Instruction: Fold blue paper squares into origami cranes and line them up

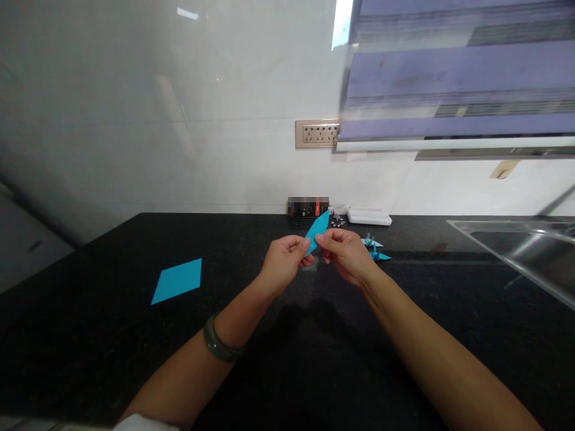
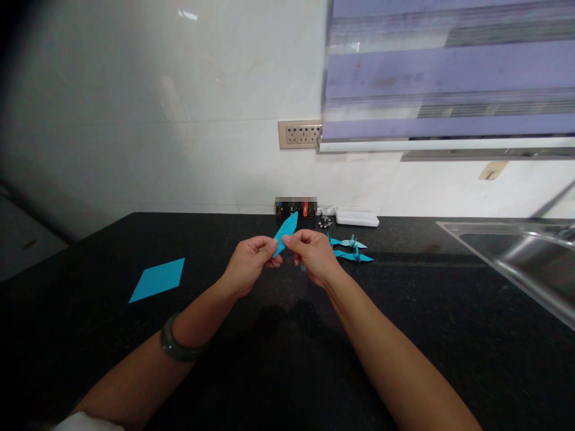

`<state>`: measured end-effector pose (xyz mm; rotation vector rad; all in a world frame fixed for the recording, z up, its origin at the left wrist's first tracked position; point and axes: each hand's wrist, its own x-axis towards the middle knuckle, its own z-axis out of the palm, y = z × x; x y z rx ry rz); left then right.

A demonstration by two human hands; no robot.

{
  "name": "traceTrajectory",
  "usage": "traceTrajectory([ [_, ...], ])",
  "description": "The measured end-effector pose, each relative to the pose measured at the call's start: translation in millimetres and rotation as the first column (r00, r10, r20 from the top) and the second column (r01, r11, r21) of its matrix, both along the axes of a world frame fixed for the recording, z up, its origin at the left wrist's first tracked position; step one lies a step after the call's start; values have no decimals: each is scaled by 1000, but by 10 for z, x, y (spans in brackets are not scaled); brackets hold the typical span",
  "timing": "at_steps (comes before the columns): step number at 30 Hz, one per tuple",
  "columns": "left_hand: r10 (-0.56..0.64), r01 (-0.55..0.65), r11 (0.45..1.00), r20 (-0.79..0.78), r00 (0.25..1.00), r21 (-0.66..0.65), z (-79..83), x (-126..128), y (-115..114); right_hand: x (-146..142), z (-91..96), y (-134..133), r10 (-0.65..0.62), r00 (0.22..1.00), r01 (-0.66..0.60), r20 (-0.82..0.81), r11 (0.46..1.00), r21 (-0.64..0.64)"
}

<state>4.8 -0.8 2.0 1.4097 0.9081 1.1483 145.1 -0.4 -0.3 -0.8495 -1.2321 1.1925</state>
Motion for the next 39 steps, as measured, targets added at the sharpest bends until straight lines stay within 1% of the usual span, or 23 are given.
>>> traceTrajectory([
  [2,-21,22,1000,66,998,-19,-2,-12,13,17,19,-17,121,993,-121,-17,993,-16],
  [3,-58,64,997,121,991,-43,1,-18,15,23,26,-26,173,984,-174,-35,985,-15],
  [5,-188,218,970,244,952,-104,10,-28,6,26,32,-44,240,969,-241,-68,971,-8],
  [7,-339,404,902,335,879,-148,19,-36,-15,19,28,-56,246,965,-246,-87,969,4],
  [8,-398,476,865,361,843,-159,22,-38,-27,13,26,-61,236,968,-236,-90,972,11],
  [9,-438,524,834,373,818,-170,22,-40,-36,7,24,-65,225,970,-224,-91,974,18],
  [11,-472,563,802,364,803,-200,17,-41,-44,-2,27,-69,205,975,-202,-86,979,36],
  [12,-474,560,799,343,811,-220,12,-40,-41,-4,31,-68,199,977,-196,-78,980,43],
  [13,-464,538,808,306,832,-238,8,-39,-33,-3,36,-66,194,979,-192,-65,980,47],
  [14,-434,492,834,256,864,-248,5,-37,-22,1,42,-60,184,982,-181,-49,982,52],
  [15,-376,418,877,202,904,-238,3,-35,-10,8,48,-53,155,987,-153,-30,986,59],
  [17,-194,212,965,124,973,-154,7,-30,15,25,55,-35,47,999,-49,22,996,75],
  [18,-102,114,989,114,988,-97,11,-27,24,34,57,-26,-11,998,6,58,997,82],
  [19,-34,41,998,122,992,-49,16,-25,31,42,57,-19,-57,994,49,98,995,88],
  [20,5,-3,1000,137,991,-16,20,-23,35,48,56,-14,-84,987,72,137,993,92],
  [22,30,-30,1000,159,987,0,23,-20,39,53,49,-12,-75,979,60,191,995,84],
  [24,44,-41,999,169,985,-18,18,-19,41,50,39,-15,-32,982,20,188,998,64],
  [27,56,-50,998,158,986,-43,7,-22,42,41,18,-14,30,993,-33,116,999,20],
  [32,40,-36,999,129,991,-32,6,-26,36,44,-7,6,65,998,-65,23,998,-15],
  [39,15,-15,1000,187,982,-6,14,-29,28,41,2,-4,93,995,-95,-38,995,-34],
])
